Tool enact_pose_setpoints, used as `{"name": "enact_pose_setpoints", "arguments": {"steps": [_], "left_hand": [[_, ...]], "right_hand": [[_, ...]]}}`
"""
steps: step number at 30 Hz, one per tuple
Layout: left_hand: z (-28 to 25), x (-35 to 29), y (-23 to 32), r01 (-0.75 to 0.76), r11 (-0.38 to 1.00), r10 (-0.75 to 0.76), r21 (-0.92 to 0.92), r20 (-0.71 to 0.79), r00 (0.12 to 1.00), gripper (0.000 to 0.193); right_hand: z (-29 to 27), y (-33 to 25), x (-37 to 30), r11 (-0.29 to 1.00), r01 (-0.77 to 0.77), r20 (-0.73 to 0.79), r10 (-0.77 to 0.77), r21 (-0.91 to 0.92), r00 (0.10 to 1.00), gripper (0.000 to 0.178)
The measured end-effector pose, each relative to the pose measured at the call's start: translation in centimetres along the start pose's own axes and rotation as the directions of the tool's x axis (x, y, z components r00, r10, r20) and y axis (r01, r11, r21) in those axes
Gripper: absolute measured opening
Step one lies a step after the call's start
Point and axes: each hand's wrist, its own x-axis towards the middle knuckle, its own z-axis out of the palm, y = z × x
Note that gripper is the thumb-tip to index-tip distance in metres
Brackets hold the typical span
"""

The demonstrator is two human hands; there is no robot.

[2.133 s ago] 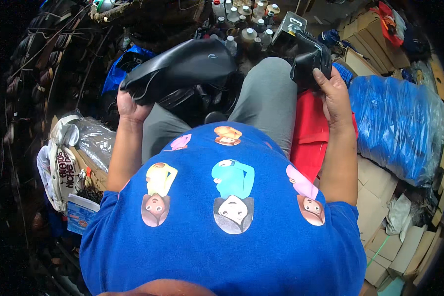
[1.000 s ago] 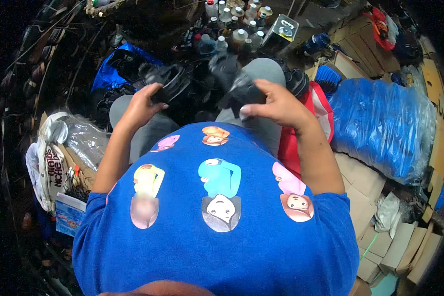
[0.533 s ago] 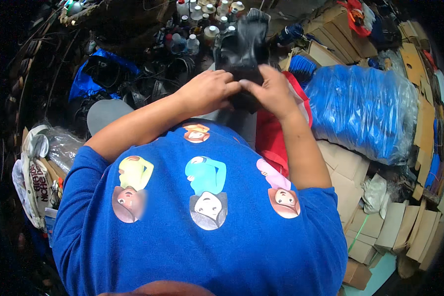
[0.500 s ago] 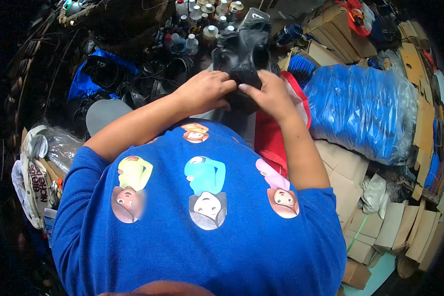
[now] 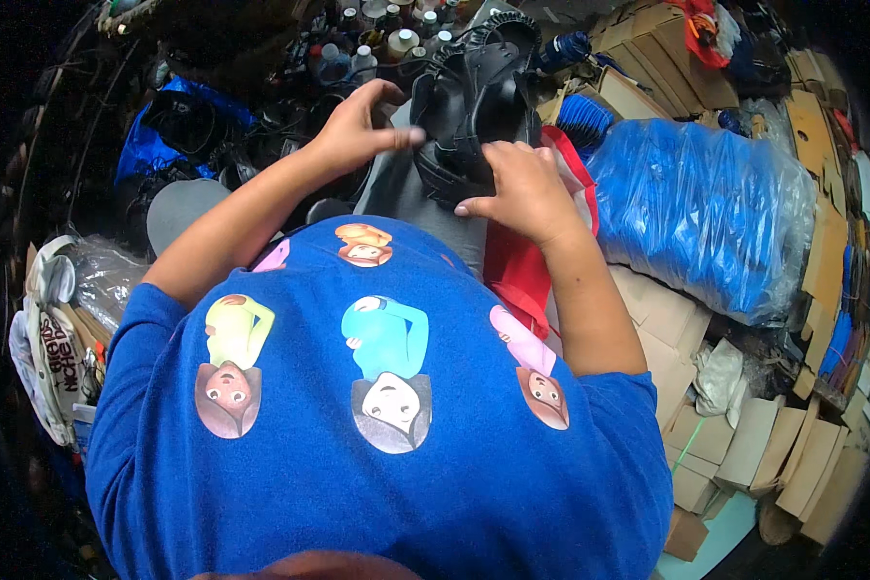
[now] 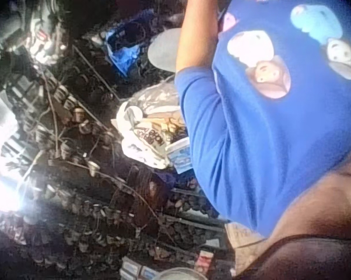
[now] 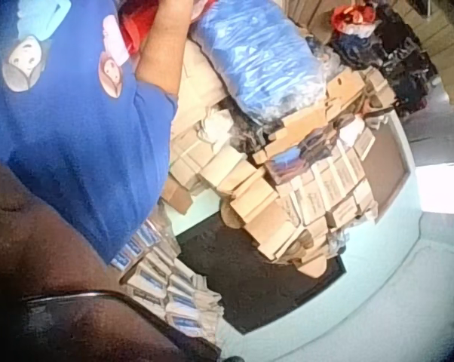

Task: Checking and sorting black shoes, placing them into a bag and a bin.

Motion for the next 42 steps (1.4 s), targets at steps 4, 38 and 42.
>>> {"name": "enact_pose_setpoints", "arguments": {"steps": [4,38,42], "left_hand": [[0.2,2.1,0.0,0.419,0.842,-0.404,-0.341,0.118,0.907,0.063],[-1.5,2.2,4.2,0.377,0.889,-0.296,-0.261,0.301,0.907,0.033],[-3.4,1.0,1.2,0.429,0.885,-0.366,-0.179,0.298,0.881,0.034]], "right_hand": [[-0.2,-0.3,0.2,0.998,-0.044,0.066,0.047,-0.053,0.997,0.05],[1.8,-2.2,-2.7,0.987,-0.097,-0.017,0.095,-0.127,0.995,0.032],[-1.3,-0.2,-5.0,0.913,-0.272,-0.205,0.216,-0.305,0.955,0.028]]}}
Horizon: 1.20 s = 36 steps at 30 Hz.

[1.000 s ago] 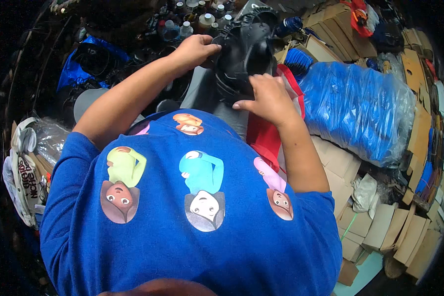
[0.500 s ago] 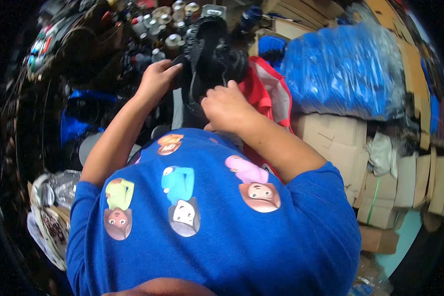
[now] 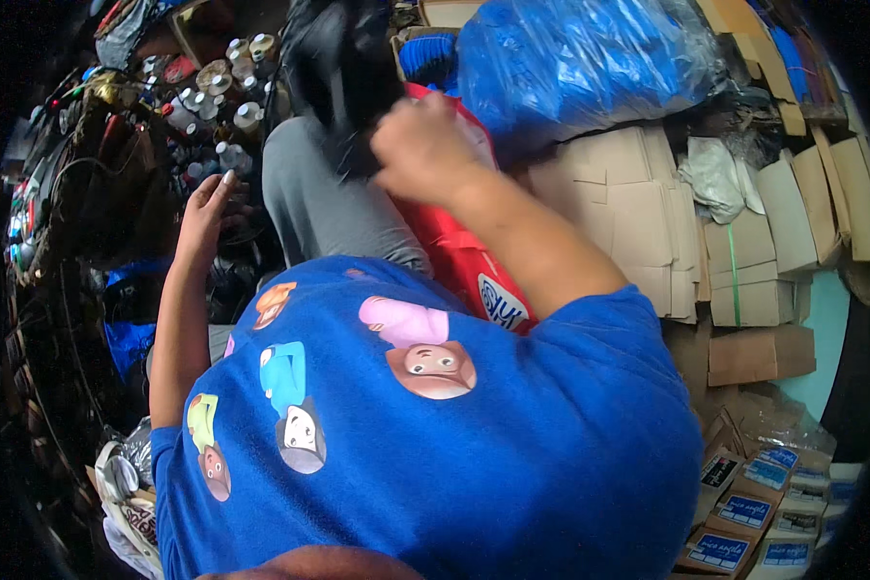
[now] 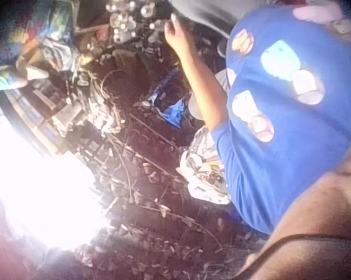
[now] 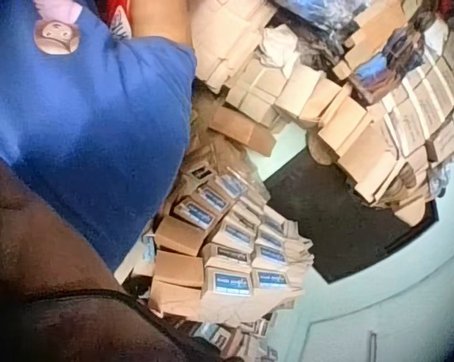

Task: Checking and sorting black shoes, placing them into a bag and a bin.

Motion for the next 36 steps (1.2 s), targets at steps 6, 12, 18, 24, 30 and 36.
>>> {"name": "enact_pose_setpoints", "arguments": {"steps": [6,12,18,24,30,36], "left_hand": [[-0.2,-0.9,-1.5,-0.013,1.0,0.013,0.021,-0.037,0.999,0.031],[-0.5,-2.3,-1.5,-0.079,0.997,0.079,0.0,-0.081,0.994,0.026],[-2.7,-4.5,-3.2,0.011,1.0,-0.008,0.016,-0.187,0.982,0.023],[-2.6,-4.8,-4.2,0.088,0.996,-0.088,-0.008,-0.175,0.981,0.02],[-4.5,-6.1,-3.3,0.088,0.996,-0.083,0.003,-0.285,0.955,0.02],[-5.9,-8.8,-4.0,0.132,0.99,-0.1,0.052,-0.407,0.908,0.02]], "right_hand": [[-1.7,6.2,1.5,0.874,-0.016,-0.47,0.276,0.485,0.838,0.032],[-0.3,0.8,4.1,0.241,0.187,-0.251,0.271,0.952,0.929,0.035],[13.1,1.7,-13.1,0.902,-0.418,0.528,0.303,0.11,0.793,0.057],[24.9,3.6,-19.1,0.853,-0.503,0.794,0.399,-0.138,0.458,0.047],[29.2,1.4,-17.9,0.748,-0.661,0.853,0.381,-0.059,0.355,0.053],[30.6,4.0,-14.8,0.833,-0.554,0.977,0.128,-0.012,0.171,0.059]]}}
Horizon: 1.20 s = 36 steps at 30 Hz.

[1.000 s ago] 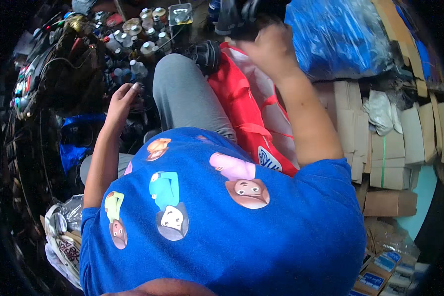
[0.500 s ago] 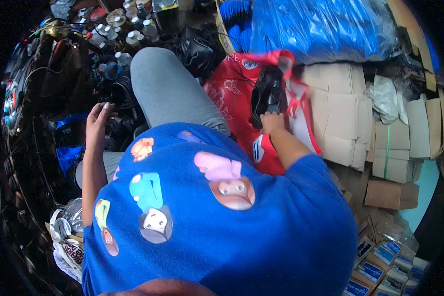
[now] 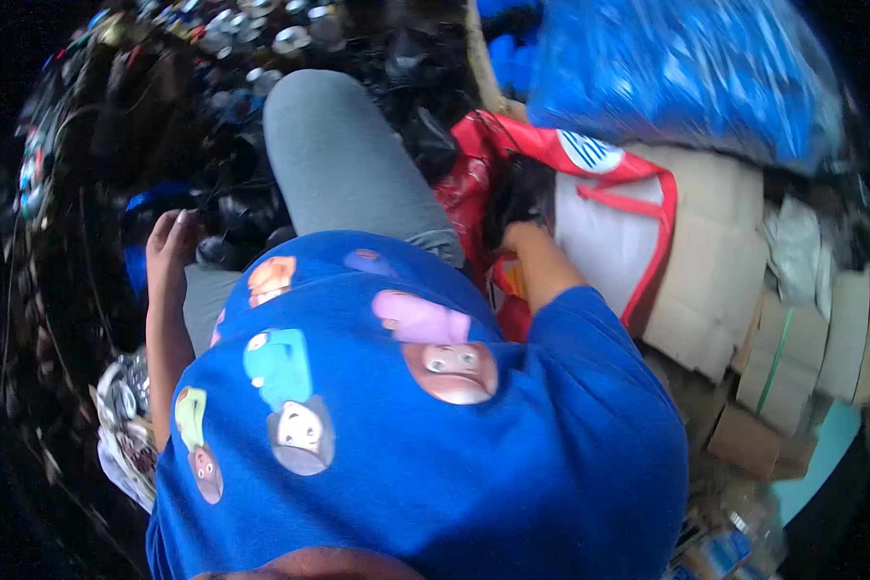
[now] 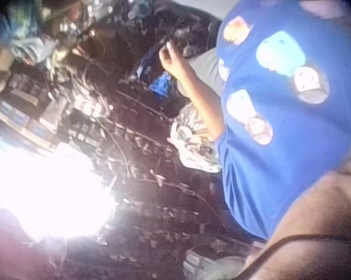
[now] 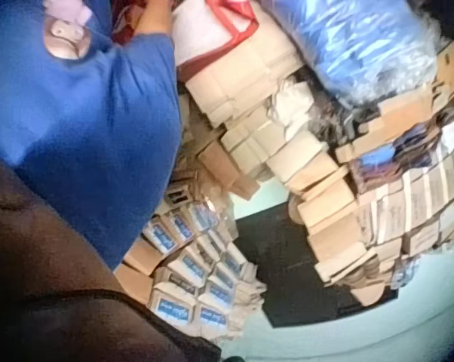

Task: Checking and sorting black shoes, placing them into a bag and a bin.

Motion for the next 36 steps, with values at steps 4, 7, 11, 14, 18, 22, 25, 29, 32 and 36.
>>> {"name": "enact_pose_setpoints", "arguments": {"steps": [4,7,11,14,18,22,25,29,32,36], "left_hand": [[-2.3,0.3,-1.9,-0.048,0.997,0.052,0.055,-0.077,0.996,0.022],[-4.4,-0.1,-4.1,-0.067,0.955,0.123,0.289,-0.18,0.976,0.022],[-3.9,1.2,-7.1,-0.024,0.784,0.197,0.621,-0.212,0.957,0.025],[-1.5,1.1,-7.3,0.053,0.816,0.015,0.576,-0.112,0.994,0.033],[3.6,4.0,-9.9,0.094,0.761,-0.018,0.641,-0.123,0.992,0.048],[3.3,4.8,-10.5,0.117,0.849,-0.048,0.516,-0.144,0.988,0.048],[2.0,4.2,-10.8,0.077,0.99,-0.061,0.122,-0.137,0.989,0.046],[0.1,2.1,-9.4,0.061,0.833,-0.035,-0.549,0.058,0.998,0.023],[-1.4,1.3,-4.4,0.117,0.571,-0.016,-0.812,0.132,0.991,0.027],[-3.9,-0.5,1.8,0.165,0.529,0.344,-0.833,0.388,0.855,0.039]], "right_hand": [[-0.8,1.2,0.0,0.975,0.216,-0.01,-0.215,0.052,0.976,0.052],[-5.1,-1.7,-3.0,0.99,0.141,0.106,-0.137,-0.028,0.985,0.049],[-5.3,3.5,4.8,0.975,0.218,0.081,-0.216,-0.027,0.973,0.041],[-11.0,-2.4,-3.4,0.969,0.245,-0.122,-0.243,0.006,0.962,0.039],[-13.6,-4.6,-6.8,0.943,0.324,-0.479,-0.316,-0.069,0.819,0.039],[-14.6,-6.7,-10.0,0.894,0.443,-0.636,-0.377,-0.062,0.673,0.04],[-15.0,-6.8,-11.6,0.867,0.495,-0.712,-0.306,0.066,0.632,0.039],[-14.8,-2.3,-8.5,0.85,0.452,-0.67,-0.171,0.27,0.723,0.041],[-10.7,1.4,-6.0,0.913,0.33,-0.537,-0.158,0.241,0.829,0.043],[-3.3,3.9,-1.7,0.957,0.212,-0.442,-0.106,0.197,0.89,0.056]]}}
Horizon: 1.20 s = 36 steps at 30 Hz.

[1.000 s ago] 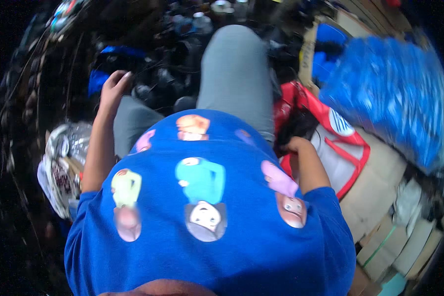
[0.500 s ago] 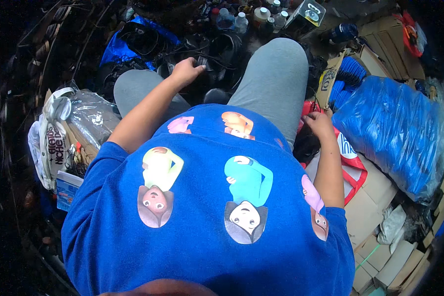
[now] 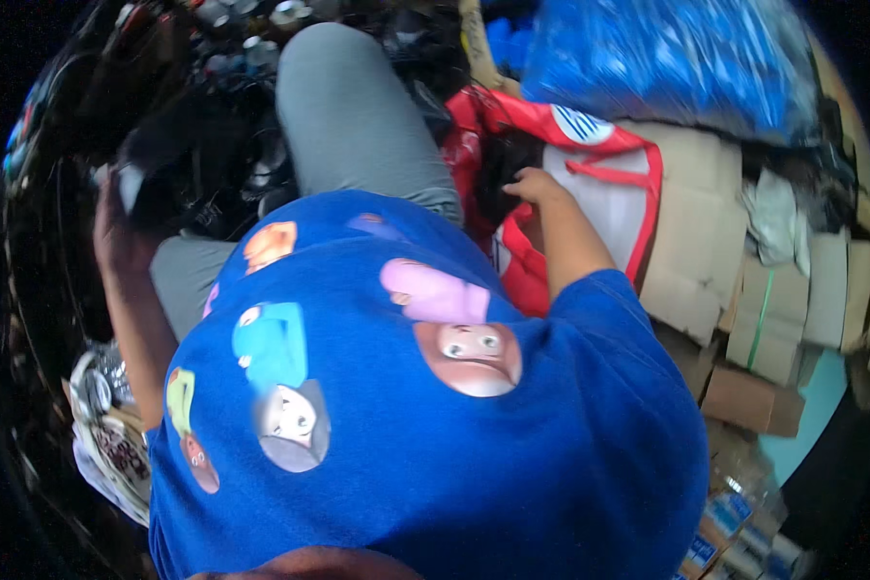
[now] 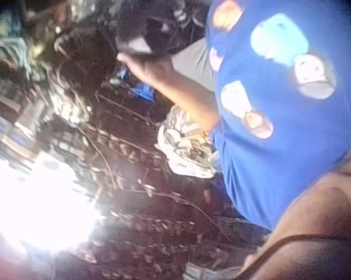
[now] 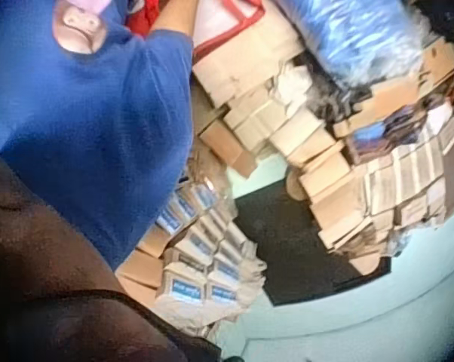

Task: Checking and sorting black shoes, placing them into a bag and a bin.

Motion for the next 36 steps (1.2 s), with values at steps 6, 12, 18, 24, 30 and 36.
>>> {"name": "enact_pose_setpoints", "arguments": {"steps": [6,12,18,24,30,36], "left_hand": [[10.4,3.3,-0.8,-0.086,0.682,-0.041,0.726,0.154,0.987,0.063],[14.4,7.6,-9.1,-0.237,-0.186,-0.502,0.954,0.115,0.857,0.047],[12.9,5.5,-10.1,-0.388,-0.473,-0.254,0.791,0.299,0.92,0.052],[11.2,5.5,-9.0,-0.266,-0.303,-0.009,0.915,0.276,0.961,0.055],[8.5,5.6,-8.5,-0.321,0.051,0.03,0.946,0.32,0.947,0.052],[7.6,5.5,-8.6,-0.356,0.077,0.063,0.931,0.352,0.934,0.048]], "right_hand": [[6.5,0.5,-1.8,0.987,-0.094,0.022,0.092,0.131,0.996,0.054],[4.8,-0.3,-3.0,0.975,-0.079,-0.135,0.109,0.206,0.985,0.037],[2.3,-1.5,-5.8,0.974,-0.116,-0.394,0.186,0.194,0.9,0.041],[-3.4,-0.6,-7.2,0.709,0.08,-0.193,0.081,0.7,0.978,0.036],[-8.8,-0.9,-12.1,0.527,-0.087,0.012,0.143,0.846,0.99,0.036],[-15.4,-4.3,-17.3,0.196,0.225,-0.214,-0.075,0.954,0.974,0.041]]}}
